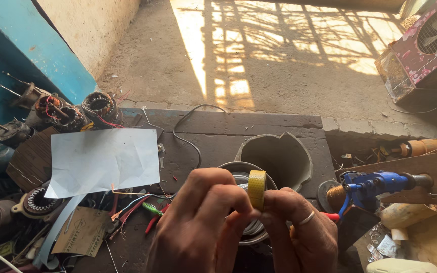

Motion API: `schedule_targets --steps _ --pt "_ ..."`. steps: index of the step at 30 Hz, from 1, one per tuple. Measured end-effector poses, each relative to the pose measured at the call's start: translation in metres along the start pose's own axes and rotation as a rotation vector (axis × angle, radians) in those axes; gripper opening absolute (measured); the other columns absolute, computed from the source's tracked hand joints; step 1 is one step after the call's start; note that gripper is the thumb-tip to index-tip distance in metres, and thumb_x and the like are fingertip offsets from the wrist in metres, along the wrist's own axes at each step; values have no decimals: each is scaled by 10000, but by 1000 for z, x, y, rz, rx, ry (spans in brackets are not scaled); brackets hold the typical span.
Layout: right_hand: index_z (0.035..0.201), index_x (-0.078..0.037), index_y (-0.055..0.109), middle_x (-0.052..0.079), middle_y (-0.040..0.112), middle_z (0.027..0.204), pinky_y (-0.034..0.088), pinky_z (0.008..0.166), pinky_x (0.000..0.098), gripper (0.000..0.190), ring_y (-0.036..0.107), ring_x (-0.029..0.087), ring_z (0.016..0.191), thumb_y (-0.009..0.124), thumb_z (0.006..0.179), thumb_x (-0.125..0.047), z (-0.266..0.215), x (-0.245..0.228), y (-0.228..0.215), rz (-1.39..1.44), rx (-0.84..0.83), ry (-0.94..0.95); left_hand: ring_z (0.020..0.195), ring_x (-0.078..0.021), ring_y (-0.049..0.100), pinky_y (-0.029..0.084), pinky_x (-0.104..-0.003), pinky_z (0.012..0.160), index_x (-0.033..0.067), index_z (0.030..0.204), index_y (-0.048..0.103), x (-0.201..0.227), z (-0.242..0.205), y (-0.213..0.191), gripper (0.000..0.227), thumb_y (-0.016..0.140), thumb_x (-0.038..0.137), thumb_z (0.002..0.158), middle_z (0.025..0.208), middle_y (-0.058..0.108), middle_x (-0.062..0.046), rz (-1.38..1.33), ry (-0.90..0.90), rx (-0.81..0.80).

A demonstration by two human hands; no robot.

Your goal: The person strips the insulation from a wire, then wraps the exposed end with yellow tape followed by black tape. The person uses scissors to cut the tape and continues wrapping the wire end with black tape.

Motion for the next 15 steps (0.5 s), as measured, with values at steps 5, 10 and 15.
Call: schedule_targets --steps 5,10,15 --pt "1080 -14 684 56 743 837 570 693 235 161 716 81 783 704 921 -4 5 -2 0 -8 35 -15 920 -155 761 598 -301 772 126 1058 710 24 7 -15 252 812 95 829 993 661 -12 -9 190 223" --pt "1093 -4 682 56 735 831 562 679 236 172 708 83 772 688 922 15 9 -2 2 -16 1 -7 878 -149 768 617 -309 742 106 947 711 25 10 -20 174 836 108 826 924 671 -11 35 182 238" --pt "1115 1 663 69 747 878 582 690 242 186 740 93 819 666 931 31 16 -9 7 51 -35 -80 890 -160 765 605 -309 752 81 1052 736 27 10 -24 225 795 74 835 944 665 -45 38 271 259"
Point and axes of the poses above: each hand's wrist, its own z-axis towards the middle knuckle, its own y-axis out of the palm, x = y × z, the point moved 8 cm from there along z, towards the middle knuckle
